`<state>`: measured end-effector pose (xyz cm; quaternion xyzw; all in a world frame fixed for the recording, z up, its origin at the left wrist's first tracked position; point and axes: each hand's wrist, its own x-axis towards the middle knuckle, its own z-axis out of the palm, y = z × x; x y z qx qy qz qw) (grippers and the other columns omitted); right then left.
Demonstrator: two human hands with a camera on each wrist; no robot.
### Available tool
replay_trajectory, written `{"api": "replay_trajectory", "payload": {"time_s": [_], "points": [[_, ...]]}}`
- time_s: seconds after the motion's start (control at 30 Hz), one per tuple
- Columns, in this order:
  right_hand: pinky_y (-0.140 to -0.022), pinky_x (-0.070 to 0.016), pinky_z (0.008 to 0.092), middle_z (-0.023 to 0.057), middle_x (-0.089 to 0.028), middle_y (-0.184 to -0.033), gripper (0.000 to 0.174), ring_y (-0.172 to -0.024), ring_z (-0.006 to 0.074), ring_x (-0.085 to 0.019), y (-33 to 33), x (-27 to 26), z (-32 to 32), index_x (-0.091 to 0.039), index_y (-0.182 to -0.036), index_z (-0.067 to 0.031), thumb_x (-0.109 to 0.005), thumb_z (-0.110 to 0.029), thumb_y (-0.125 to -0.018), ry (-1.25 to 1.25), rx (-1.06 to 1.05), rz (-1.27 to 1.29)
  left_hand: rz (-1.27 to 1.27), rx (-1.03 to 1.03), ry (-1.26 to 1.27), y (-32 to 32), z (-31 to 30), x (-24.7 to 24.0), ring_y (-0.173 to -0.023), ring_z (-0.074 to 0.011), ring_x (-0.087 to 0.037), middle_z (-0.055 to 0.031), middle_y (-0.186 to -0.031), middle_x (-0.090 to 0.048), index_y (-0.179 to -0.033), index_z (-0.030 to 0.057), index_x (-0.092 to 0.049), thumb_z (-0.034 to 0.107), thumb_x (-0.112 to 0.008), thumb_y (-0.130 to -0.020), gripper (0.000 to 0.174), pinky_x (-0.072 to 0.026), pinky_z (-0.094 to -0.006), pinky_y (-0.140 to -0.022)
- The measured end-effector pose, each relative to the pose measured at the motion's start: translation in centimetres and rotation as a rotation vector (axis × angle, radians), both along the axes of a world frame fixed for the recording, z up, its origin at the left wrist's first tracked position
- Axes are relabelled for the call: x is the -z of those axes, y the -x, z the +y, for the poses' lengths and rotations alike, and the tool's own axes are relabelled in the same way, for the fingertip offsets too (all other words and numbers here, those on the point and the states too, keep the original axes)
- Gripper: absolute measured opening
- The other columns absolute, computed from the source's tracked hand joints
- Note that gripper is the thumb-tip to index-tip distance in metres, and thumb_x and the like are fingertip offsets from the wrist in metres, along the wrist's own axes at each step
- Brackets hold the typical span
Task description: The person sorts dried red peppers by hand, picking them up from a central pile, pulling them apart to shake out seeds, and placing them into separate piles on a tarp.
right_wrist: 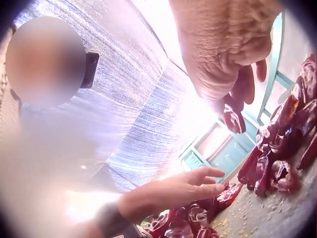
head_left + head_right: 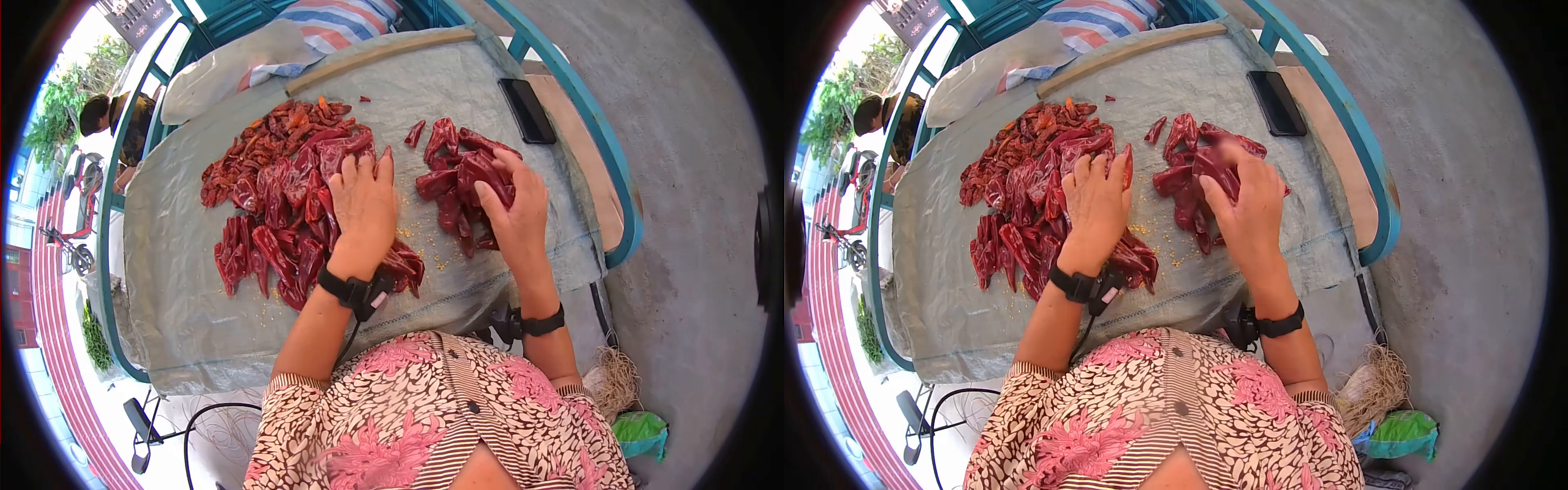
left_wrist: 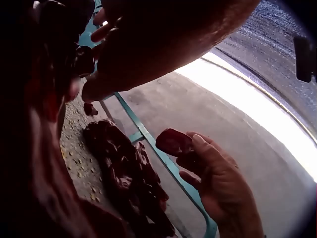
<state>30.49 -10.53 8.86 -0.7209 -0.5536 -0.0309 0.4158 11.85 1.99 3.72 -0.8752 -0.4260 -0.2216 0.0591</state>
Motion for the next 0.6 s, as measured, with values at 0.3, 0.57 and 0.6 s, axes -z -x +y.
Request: {"api": "replay_trajectory", "payload": {"time_s": [0.3,0.57,0.6], "points": [[-0.105,-0.0406,0.0455,0.0129,-0.063,-0.129,0.049,-0.120,0.0334,-0.056,0.8,2.5,-0.3,-0.060,-0.133,-0.0085,-0.073,-0.011,-0.085,0.037,-0.049,-0.015,0.139,-0.037,0.127,0.0,1.4,0.1,-0.106,-0.0268,-0.053,-0.0074,-0.105,-0.057,-0.110,0.0096,-0.067,0.023,-0.082,-0.074,0.041,-0.0383,-0.0429,-0.088],[-0.106,-0.0414,0.0454,0.0117,-0.064,-0.127,0.049,-0.121,0.0324,-0.056,1.4,1.4,-0.2,-0.063,-0.130,-0.0102,-0.074,-0.008,-0.083,-0.009,-0.135,-0.031,-0.099,0.130,0.166,1.5,0.4,-0.8,-0.100,-0.0285,-0.055,-0.0098,-0.101,-0.056,-0.112,0.0056,-0.065,0.014,-0.076,-0.074,0.040,-0.0388,-0.0420,-0.086],[-0.106,-0.0414,0.0454,0.0111,-0.064,-0.127,0.050,-0.121,0.0320,-0.056,1.7,1.3,0.0,-0.063,-0.130,-0.0107,-0.074,-0.008,-0.081,-0.014,-0.171,-0.027,-0.149,0.167,0.191,1.8,0.0,-1.3,-0.100,-0.0287,-0.055,-0.0100,-0.100,-0.055,-0.112,0.0050,-0.065,0.013,-0.075,-0.074,0.040,-0.0385,-0.0418,-0.086]]}}
